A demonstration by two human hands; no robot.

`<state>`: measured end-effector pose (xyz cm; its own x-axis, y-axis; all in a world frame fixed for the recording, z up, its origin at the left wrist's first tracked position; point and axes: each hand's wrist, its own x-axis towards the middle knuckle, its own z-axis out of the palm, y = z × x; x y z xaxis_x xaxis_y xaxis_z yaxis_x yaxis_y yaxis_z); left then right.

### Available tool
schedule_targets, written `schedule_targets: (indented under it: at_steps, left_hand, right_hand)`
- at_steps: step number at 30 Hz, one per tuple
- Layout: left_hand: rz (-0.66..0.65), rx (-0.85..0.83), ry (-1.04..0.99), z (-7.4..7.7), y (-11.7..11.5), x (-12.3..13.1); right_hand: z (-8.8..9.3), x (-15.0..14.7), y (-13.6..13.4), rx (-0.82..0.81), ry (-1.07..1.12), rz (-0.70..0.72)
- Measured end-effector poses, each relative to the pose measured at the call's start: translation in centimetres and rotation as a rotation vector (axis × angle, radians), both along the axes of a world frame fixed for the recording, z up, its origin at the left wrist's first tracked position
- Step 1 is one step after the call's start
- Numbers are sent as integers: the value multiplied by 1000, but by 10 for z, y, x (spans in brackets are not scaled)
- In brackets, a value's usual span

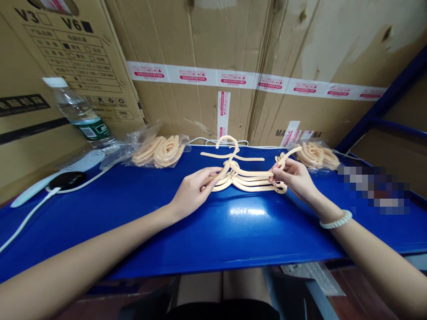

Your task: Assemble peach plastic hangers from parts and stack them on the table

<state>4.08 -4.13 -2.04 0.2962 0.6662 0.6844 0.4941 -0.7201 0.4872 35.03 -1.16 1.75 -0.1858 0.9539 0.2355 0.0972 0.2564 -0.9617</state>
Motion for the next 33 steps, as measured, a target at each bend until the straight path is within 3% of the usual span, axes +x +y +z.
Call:
schedule_targets:
  at_steps: [6, 12, 18, 24, 28, 33]
  left_hand:
    - [64, 24, 10, 6, -1, -2]
    - [79, 88, 26, 15, 2, -10]
    - [16, 114, 184, 25, 7, -23]
    - [-155, 87, 467, 28, 5, -29]
    - [-218, 101, 619, 27, 2, -26]
    - [-212, 136, 714, 23, 3, -26]
  right_hand:
    - [10, 8, 4, 17, 158, -48]
    - [32, 40, 11, 26, 183, -70]
    - [47, 69, 11, -32, -284, 45]
    - [57, 72, 8, -98, -748, 237]
    - [52, 72, 12, -135, -913, 319]
    - [42, 74, 18, -203, -959, 327]
